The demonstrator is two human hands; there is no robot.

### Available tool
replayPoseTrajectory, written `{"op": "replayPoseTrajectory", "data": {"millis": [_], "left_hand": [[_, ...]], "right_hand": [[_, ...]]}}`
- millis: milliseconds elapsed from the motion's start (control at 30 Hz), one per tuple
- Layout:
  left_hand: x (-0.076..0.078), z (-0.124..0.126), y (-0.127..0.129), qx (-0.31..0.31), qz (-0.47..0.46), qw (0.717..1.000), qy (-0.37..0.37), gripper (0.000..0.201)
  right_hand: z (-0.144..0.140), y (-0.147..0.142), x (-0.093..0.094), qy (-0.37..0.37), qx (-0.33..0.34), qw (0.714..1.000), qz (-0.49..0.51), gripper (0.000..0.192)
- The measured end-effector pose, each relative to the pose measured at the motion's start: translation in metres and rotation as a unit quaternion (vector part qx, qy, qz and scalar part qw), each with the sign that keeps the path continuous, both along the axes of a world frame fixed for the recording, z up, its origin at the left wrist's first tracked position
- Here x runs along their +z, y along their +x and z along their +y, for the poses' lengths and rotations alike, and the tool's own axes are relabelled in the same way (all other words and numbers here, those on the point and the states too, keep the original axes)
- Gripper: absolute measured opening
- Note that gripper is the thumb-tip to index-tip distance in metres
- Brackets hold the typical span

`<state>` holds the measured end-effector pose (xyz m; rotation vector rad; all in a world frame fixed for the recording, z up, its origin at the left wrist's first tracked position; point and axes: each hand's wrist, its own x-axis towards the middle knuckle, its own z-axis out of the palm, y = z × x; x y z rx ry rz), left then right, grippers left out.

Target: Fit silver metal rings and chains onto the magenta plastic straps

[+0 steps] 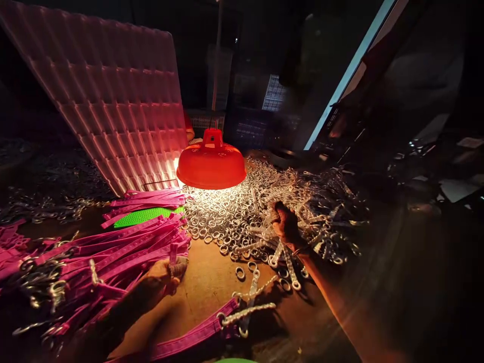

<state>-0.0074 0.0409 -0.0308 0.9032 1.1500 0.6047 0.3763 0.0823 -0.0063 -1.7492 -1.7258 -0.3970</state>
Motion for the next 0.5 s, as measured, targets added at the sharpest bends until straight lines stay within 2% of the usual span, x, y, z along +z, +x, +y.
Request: {"op": "replayPoseTrajectory", "data": {"millis": [67,133,233,333,400,433,500], "left_hand": [[-0.010,-0.010,0.009,-0.017,-0.013,0.999,-0.039,0.041],[-0.015,-0.019,0.017,-0.018,-0.010,0.999,-0.037,0.041],[-0.014,-0.026,0.029,0.004,0.076,0.996,0.053,0.050],[-0.009,-0.028,0.037,0.037,0.164,0.954,0.249,0.054],[-0.006,-0.030,0.039,0.036,0.176,0.925,0.336,0.049],[-0.005,-0.032,0.038,0.022,0.179,0.922,0.344,0.048],[-0.004,-0.037,0.033,-0.034,0.162,0.941,0.295,0.055]], "right_hand": [[-0.003,-0.002,0.012,0.035,0.014,0.999,0.037,0.029],[-0.010,-0.013,0.022,0.072,0.047,0.991,0.098,0.029],[-0.025,-0.044,0.027,0.081,0.100,0.965,0.229,0.027],[-0.043,-0.093,0.017,0.018,0.148,0.916,0.373,0.029],[-0.055,-0.131,0.003,-0.042,0.177,0.875,0.449,0.033],[-0.061,-0.149,-0.004,-0.071,0.191,0.851,0.484,0.037],[-0.067,-0.180,-0.018,-0.117,0.226,0.808,0.531,0.043]]}}
